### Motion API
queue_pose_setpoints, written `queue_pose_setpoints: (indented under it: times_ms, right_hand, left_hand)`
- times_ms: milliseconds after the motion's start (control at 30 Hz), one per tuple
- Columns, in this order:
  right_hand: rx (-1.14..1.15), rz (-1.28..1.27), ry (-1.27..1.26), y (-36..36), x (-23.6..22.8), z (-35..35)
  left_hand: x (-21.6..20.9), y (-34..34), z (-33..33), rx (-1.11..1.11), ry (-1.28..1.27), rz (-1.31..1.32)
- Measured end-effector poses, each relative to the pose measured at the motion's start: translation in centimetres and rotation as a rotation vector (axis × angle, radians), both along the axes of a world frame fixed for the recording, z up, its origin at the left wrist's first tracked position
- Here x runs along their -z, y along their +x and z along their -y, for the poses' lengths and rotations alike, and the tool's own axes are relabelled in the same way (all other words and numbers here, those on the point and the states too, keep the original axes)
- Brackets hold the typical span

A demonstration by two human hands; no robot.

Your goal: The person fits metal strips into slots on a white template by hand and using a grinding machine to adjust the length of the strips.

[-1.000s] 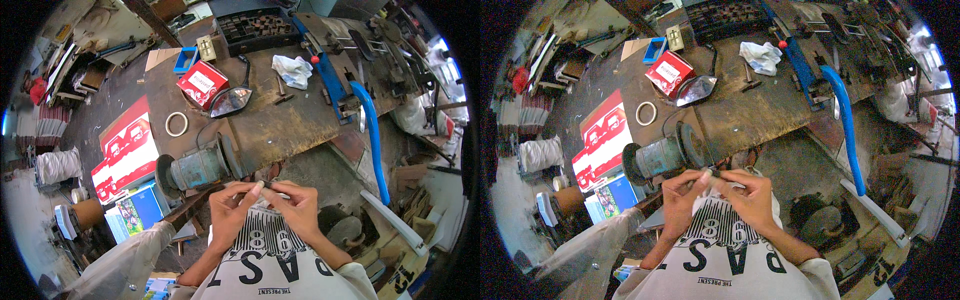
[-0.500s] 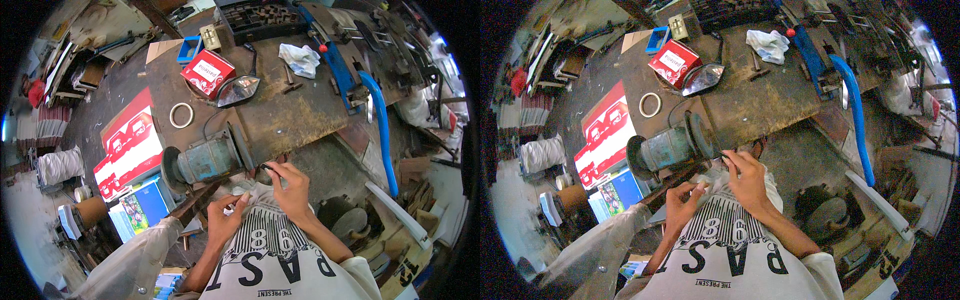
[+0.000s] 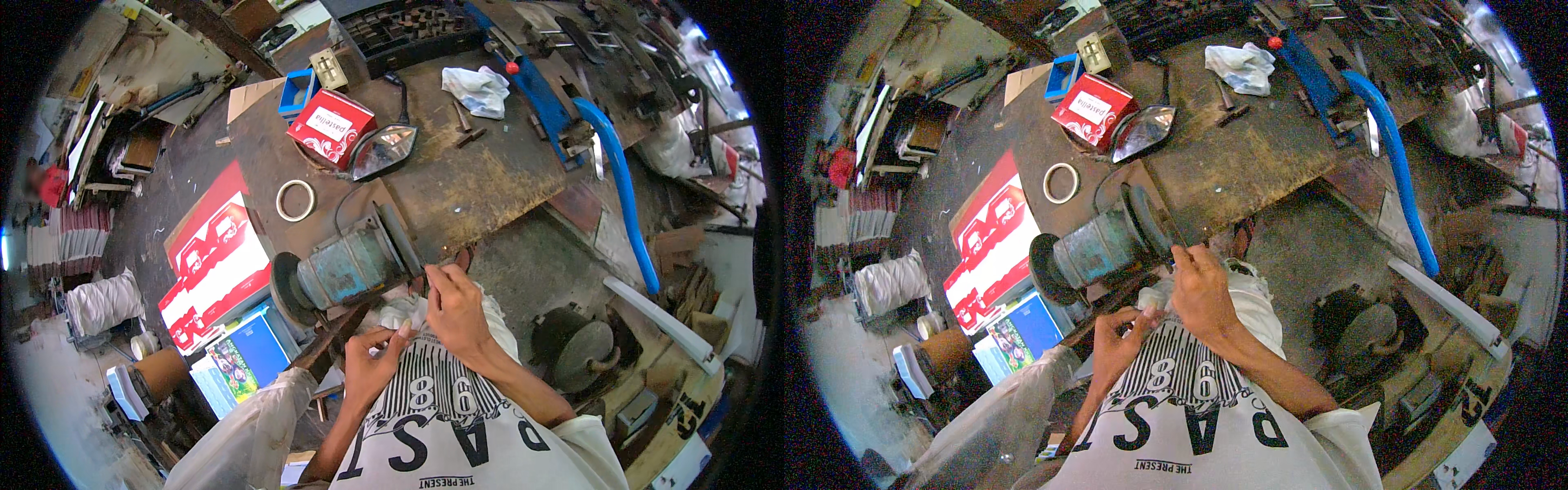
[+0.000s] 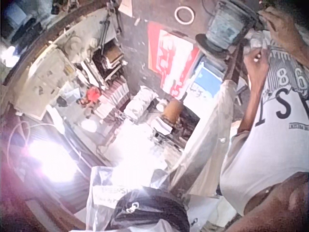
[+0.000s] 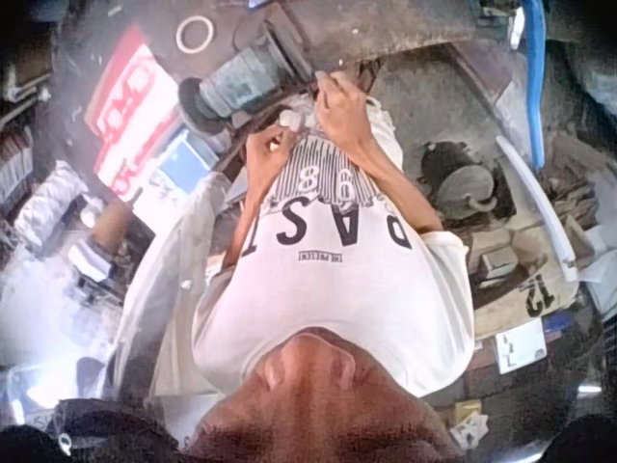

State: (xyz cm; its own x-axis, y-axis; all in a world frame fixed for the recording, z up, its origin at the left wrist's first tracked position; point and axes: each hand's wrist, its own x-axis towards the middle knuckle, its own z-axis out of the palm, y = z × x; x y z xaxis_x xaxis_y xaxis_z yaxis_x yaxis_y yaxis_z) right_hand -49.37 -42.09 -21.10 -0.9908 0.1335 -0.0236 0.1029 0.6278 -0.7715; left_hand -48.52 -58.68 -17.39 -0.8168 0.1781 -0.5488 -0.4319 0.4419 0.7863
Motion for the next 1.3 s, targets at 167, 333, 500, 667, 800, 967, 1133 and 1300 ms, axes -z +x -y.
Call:
queue_pose_setpoints:
  times_ms: [167, 333, 500, 667, 800, 967, 1133, 1300]
  right_hand:
    - [0.015, -0.114, 0.054, 0.3, 0.5, 0.5]
    - [0.022, -0.1, 0.106, 0.7, 0.3, -0.3]
    - [0.016, -0.049, -0.027, 0.5, -4.8, -2.9]
    - [0.107, 0.299, -0.845, 0.1, -8.9, -6.4]
    - [0.02, 0.477, -0.862, -1.5, -9.4, -10.2]
    - [0.076, 0.235, -0.387, -4.3, -9.6, -17.9]
    - [-0.023, 0.025, -0.244, -10.1, -10.5, -31.3]
    - [0.172, -0.178, -0.091, -13.7, -6.6, -44.5]
  left_hand:
    - [-0.2, -0.2, 0.1, 0.027, -0.003, 0.033]
    - [0.9, 0.1, -0.2, 0.121, 0.015, -0.013]
    - [-1.6, -1.3, -0.5, 0.163, 0.056, -0.185]
    - [-2.4, -4.1, -3.1, 0.383, 0.065, -1.032]
    - [-2.2, -4.6, -4.9, 0.433, 0.046, -1.168]
    - [-1.6, -7.1, -12.5, 0.152, 0.059, -1.001]
    - [1.8, -9.5, -21.9, -0.149, 0.294, -0.519]
    - [-0.8, -14.5, -33.7, -0.081, 0.268, -0.384]
